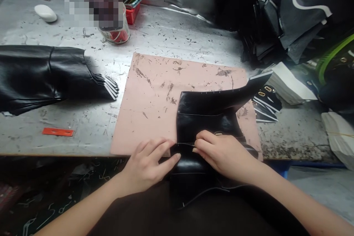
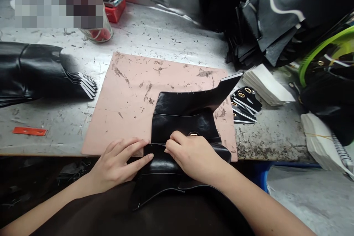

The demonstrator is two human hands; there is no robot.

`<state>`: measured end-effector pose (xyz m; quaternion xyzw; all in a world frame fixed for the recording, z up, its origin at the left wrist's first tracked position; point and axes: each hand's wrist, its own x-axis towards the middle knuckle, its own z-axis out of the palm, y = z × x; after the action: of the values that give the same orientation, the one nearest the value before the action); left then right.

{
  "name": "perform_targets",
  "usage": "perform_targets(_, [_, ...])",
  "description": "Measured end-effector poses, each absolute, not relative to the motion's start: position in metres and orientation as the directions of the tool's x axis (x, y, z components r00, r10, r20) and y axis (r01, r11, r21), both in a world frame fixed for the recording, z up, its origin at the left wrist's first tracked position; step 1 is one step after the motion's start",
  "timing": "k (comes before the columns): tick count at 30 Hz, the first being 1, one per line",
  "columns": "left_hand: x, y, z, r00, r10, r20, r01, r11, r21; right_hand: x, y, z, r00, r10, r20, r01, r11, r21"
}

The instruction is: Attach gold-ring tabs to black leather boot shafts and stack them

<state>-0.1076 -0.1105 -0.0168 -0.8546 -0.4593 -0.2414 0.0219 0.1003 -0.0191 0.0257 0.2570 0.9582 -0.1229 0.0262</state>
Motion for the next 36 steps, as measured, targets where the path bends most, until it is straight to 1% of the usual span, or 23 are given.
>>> perform_targets(4, [-0.107,-0.112,-0.015,0.494,0.711,0.5,0.787,-0.61,0.09,0.101,-0.019,0.027,-0.876,0.471,-0.101,0.482,0.849,-0.215])
perform_targets(7, [-0.106,-0.113,-0.014,0.505,0.696,0.511,0.795,-0.606,0.039,0.101,-0.018,0.027,-0.879,0.467,-0.1,0.477,0.852,-0.216])
perform_targets(18, [-0.105,-0.113,-0.014,0.497,0.718,0.488,0.811,-0.584,0.034,0.101,-0.02,0.026,-0.875,0.478,-0.072,0.481,0.848,-0.221])
perform_targets(24, [-0.105,-0.116,-0.017,0.501,0.767,0.401,0.825,-0.563,0.044,0.1,-0.021,0.025,-0.865,0.497,-0.071,0.5,0.838,-0.22])
perform_targets(27, [-0.104,-0.117,-0.017,0.498,0.778,0.384,0.832,-0.553,0.041,0.099,-0.021,0.025,-0.859,0.506,-0.081,0.51,0.83,-0.226])
perform_targets(32, [-0.104,-0.121,-0.019,0.524,0.73,0.439,0.821,-0.569,-0.033,0.098,-0.02,0.026,-0.857,0.507,-0.092,0.514,0.829,-0.221])
perform_targets(36, [-0.104,-0.122,-0.018,0.585,0.72,0.374,0.795,-0.601,-0.087,0.098,-0.02,0.027,-0.858,0.503,-0.1,0.512,0.827,-0.231])
